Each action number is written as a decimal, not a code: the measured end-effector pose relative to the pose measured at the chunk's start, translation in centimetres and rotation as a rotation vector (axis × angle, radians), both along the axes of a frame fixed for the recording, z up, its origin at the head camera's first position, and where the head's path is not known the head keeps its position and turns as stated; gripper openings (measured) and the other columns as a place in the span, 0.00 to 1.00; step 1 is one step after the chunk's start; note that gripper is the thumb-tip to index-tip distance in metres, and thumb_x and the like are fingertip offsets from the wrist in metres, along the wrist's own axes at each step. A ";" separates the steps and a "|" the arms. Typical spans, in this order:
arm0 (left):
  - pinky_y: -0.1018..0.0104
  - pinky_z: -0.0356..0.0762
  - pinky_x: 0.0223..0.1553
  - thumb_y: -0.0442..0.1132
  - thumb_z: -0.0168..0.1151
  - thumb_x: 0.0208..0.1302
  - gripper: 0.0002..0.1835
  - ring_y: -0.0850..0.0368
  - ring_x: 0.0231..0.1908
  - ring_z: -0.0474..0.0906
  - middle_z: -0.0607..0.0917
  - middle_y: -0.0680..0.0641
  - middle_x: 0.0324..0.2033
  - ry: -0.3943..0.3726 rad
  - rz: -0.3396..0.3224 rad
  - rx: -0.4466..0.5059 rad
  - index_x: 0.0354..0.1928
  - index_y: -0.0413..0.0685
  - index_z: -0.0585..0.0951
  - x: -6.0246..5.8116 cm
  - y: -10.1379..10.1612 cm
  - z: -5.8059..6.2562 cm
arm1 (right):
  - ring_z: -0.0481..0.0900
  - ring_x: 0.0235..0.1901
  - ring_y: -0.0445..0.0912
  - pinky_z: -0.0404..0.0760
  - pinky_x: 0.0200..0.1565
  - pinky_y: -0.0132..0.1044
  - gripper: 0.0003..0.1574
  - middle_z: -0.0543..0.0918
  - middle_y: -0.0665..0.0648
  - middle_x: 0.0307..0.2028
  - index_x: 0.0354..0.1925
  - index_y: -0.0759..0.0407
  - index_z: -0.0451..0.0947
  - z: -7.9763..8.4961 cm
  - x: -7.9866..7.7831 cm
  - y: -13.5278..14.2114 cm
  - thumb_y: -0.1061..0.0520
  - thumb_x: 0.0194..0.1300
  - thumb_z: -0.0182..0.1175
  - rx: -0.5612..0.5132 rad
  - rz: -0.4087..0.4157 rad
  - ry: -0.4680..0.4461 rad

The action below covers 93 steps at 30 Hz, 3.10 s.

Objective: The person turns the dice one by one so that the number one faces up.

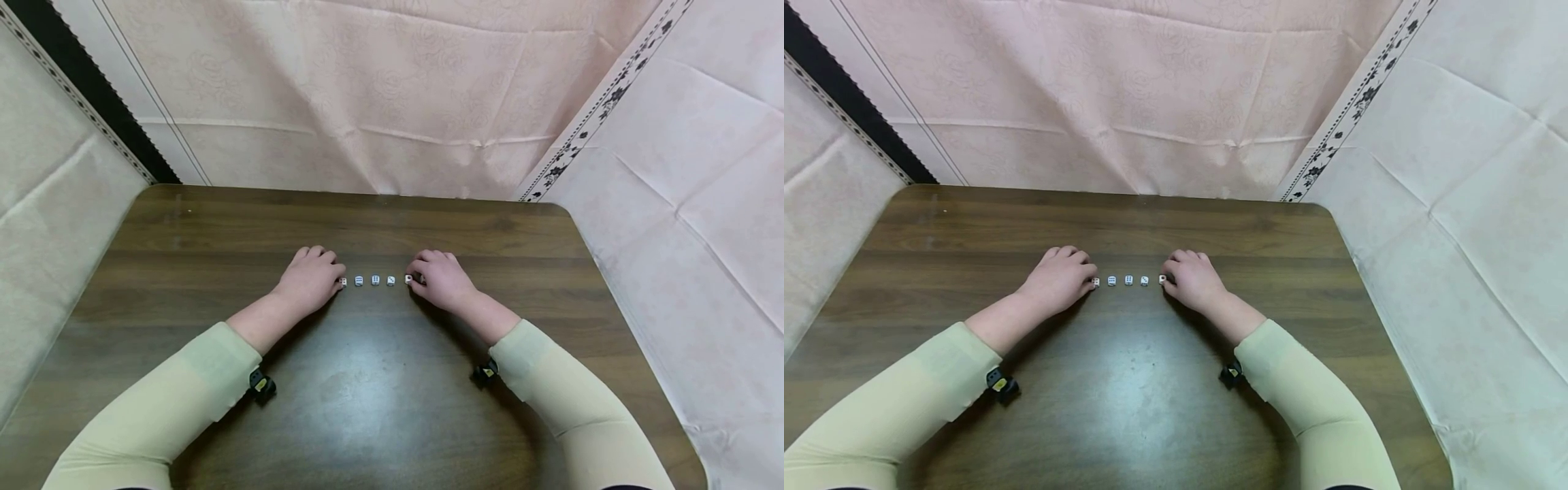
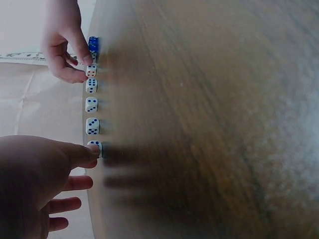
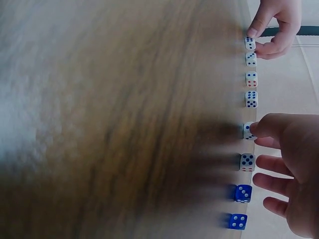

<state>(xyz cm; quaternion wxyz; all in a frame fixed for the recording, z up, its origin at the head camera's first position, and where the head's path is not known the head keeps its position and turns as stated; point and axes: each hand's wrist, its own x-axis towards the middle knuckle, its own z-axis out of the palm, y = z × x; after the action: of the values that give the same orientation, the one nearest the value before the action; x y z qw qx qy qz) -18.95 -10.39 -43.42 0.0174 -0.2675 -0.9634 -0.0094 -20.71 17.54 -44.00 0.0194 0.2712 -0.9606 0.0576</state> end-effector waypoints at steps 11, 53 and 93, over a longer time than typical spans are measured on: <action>0.48 0.59 0.57 0.50 0.56 0.64 0.10 0.45 0.52 0.67 0.77 0.47 0.44 -0.008 0.011 0.003 0.40 0.55 0.80 0.1 0.0 0.0 | 0.73 0.47 0.49 0.67 0.51 0.48 0.11 0.76 0.50 0.45 0.42 0.45 0.80 -0.1 0.1 0.0 0.47 0.60 0.58 -0.014 -0.002 0.011; 0.48 0.56 0.61 0.55 0.57 0.61 0.22 0.46 0.57 0.65 0.76 0.48 0.51 -0.029 0.041 0.057 0.53 0.52 0.76 0.6 0.3 2.1 | 0.74 0.48 0.49 0.67 0.51 0.49 0.16 0.77 0.51 0.46 0.43 0.47 0.80 0.7 0.9 3.1 0.45 0.58 0.59 -0.084 -0.026 0.038; 0.50 0.59 0.59 0.55 0.58 0.60 0.19 0.46 0.55 0.67 0.77 0.47 0.48 0.030 -0.088 -0.090 0.47 0.52 0.77 0.8 2.6 3.1 | 0.73 0.47 0.51 0.66 0.51 0.51 0.13 0.77 0.54 0.45 0.40 0.49 0.81 0.0 0.3 8.4 0.47 0.58 0.62 -0.047 -0.105 0.038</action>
<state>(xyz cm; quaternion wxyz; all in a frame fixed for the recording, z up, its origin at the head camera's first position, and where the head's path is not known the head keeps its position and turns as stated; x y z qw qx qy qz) -18.11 -7.76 -40.35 0.0195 -0.3104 -0.9497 0.0372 -20.43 25.91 -44.04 0.0472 0.2210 -0.9713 0.0740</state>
